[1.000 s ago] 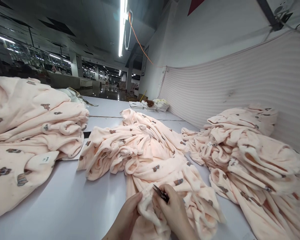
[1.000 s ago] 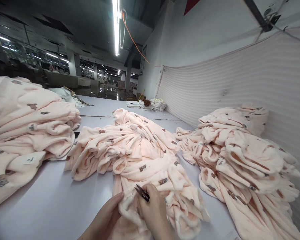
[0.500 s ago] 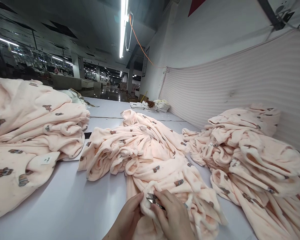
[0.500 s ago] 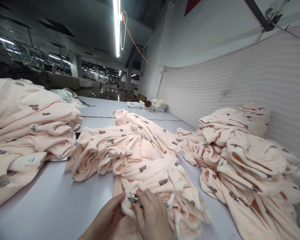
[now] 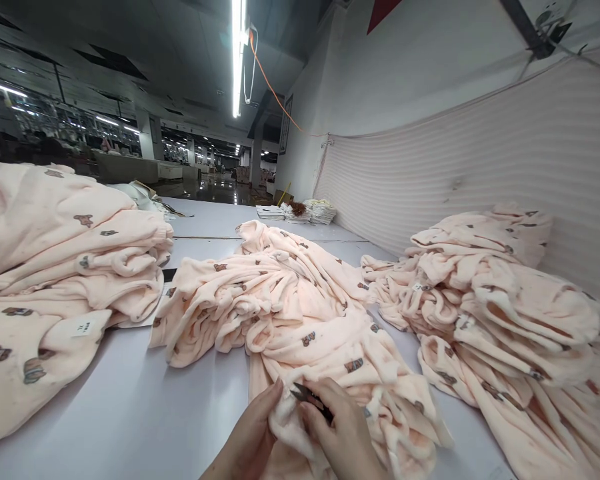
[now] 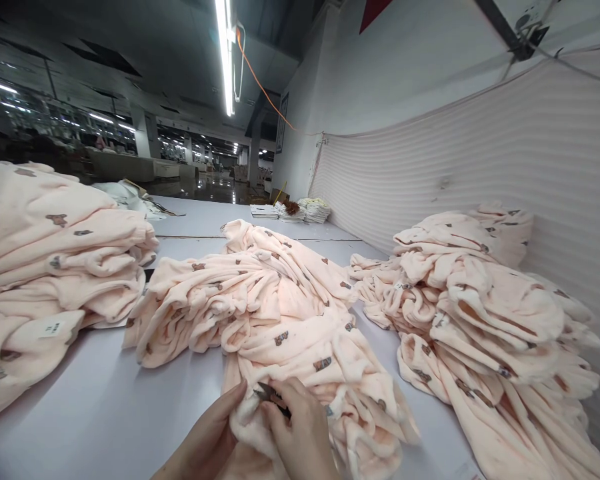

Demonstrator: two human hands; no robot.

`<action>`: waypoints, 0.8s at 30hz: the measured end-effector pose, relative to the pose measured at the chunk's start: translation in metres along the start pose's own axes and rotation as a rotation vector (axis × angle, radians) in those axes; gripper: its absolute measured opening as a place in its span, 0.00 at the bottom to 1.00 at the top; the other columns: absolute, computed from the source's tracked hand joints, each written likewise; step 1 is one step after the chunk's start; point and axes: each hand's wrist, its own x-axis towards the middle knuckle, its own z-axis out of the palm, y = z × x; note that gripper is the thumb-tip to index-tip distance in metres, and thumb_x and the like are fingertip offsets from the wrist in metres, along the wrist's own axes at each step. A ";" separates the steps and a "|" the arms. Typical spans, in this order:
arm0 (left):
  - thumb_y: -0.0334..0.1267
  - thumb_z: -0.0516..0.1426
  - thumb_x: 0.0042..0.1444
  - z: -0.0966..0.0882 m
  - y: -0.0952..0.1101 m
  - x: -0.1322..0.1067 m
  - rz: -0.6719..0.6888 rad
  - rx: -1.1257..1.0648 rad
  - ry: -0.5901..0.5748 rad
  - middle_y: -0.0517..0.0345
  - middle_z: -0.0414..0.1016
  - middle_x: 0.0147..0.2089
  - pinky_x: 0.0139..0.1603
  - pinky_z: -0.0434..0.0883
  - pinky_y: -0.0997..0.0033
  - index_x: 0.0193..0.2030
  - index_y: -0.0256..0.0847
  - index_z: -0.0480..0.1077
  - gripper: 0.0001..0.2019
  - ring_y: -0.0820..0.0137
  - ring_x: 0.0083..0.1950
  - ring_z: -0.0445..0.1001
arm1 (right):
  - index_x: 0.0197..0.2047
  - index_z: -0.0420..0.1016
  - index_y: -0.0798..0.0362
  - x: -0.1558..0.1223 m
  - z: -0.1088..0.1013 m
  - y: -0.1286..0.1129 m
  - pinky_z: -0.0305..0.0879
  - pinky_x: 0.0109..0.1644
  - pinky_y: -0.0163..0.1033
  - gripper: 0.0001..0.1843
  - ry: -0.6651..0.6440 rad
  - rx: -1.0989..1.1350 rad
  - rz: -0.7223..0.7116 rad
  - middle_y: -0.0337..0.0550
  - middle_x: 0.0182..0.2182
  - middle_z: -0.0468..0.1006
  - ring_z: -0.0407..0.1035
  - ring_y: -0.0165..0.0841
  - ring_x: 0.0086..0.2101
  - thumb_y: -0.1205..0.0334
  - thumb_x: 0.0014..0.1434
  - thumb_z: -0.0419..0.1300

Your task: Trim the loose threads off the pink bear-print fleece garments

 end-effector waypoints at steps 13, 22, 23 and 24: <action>0.45 0.50 0.62 -0.008 0.000 0.004 -0.046 0.034 0.002 0.47 0.79 0.49 0.55 0.64 0.63 0.53 0.32 0.71 0.21 0.58 0.56 0.70 | 0.44 0.77 0.48 -0.005 -0.002 0.009 0.67 0.46 0.38 0.12 0.114 0.120 0.047 0.44 0.41 0.80 0.73 0.38 0.43 0.57 0.60 0.56; 0.42 0.53 0.60 0.004 -0.003 0.003 0.020 -0.062 -0.041 0.51 0.80 0.44 0.53 0.65 0.65 0.47 0.37 0.75 0.14 0.61 0.51 0.72 | 0.33 0.74 0.49 -0.024 0.041 -0.004 0.67 0.32 0.35 0.07 0.139 0.086 -0.082 0.40 0.29 0.76 0.73 0.35 0.30 0.63 0.58 0.55; 0.40 0.54 0.60 0.005 -0.002 0.003 0.047 -0.052 -0.039 0.51 0.79 0.44 0.52 0.65 0.66 0.46 0.38 0.75 0.13 0.62 0.51 0.73 | 0.32 0.73 0.50 -0.030 0.042 -0.004 0.67 0.32 0.34 0.08 0.078 0.126 -0.055 0.38 0.27 0.75 0.72 0.33 0.28 0.61 0.60 0.55; 0.38 0.55 0.60 0.007 0.000 0.003 0.074 -0.036 -0.039 0.52 0.79 0.45 0.51 0.65 0.66 0.46 0.38 0.75 0.12 0.63 0.50 0.73 | 0.32 0.74 0.51 -0.038 0.042 -0.004 0.67 0.32 0.34 0.09 0.012 0.169 -0.023 0.37 0.27 0.75 0.72 0.32 0.28 0.59 0.61 0.55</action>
